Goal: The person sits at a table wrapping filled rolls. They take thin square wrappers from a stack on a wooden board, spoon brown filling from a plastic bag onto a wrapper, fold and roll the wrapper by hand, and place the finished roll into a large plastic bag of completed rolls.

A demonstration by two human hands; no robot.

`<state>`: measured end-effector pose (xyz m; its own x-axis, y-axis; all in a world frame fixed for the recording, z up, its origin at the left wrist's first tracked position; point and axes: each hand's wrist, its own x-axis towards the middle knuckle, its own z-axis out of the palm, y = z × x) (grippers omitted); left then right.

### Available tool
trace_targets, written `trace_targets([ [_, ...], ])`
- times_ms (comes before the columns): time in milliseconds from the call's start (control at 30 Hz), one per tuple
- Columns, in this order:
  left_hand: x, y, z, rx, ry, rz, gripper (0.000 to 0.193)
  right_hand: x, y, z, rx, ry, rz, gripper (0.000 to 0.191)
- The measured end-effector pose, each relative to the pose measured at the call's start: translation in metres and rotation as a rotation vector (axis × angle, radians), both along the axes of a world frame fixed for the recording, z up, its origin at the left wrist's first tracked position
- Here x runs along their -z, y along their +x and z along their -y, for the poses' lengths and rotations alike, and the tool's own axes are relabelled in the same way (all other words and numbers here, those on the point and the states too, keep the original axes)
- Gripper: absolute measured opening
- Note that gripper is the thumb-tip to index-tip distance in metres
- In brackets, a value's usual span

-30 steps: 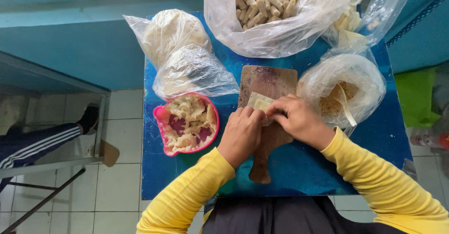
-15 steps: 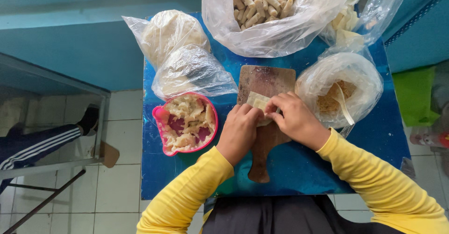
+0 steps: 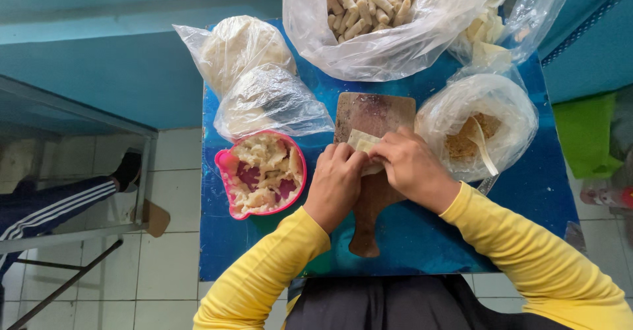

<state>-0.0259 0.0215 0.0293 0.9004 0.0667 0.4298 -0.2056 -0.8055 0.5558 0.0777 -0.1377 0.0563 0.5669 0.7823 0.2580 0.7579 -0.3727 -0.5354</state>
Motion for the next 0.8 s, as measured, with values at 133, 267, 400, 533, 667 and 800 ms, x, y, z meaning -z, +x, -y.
trace_targets([
  [133,-0.002,0.002,0.002,0.0,0.004,-0.055,0.013,0.002,0.008,-0.001,-0.013,0.062,-0.083,0.009],
  [267,-0.002,0.0,0.003,0.002,-0.041,-0.038,0.006,0.0,0.004,0.002,-0.039,0.056,-0.057,0.013],
  [400,0.0,0.0,0.002,0.002,-0.054,-0.026,0.006,-0.002,0.001,0.003,-0.047,0.015,-0.015,0.008],
  [533,0.002,0.002,0.002,-0.035,-0.038,-0.045,0.005,-0.001,-0.001,-0.003,-0.013,-0.001,0.09,0.013],
  [667,0.004,0.003,0.001,-0.06,0.032,-0.025,0.012,-0.001,-0.003,-0.006,0.002,0.032,0.151,0.018],
  [800,0.006,0.001,0.001,-0.043,0.001,-0.036,0.014,-0.004,-0.006,-0.003,-0.001,0.048,0.112,0.012],
])
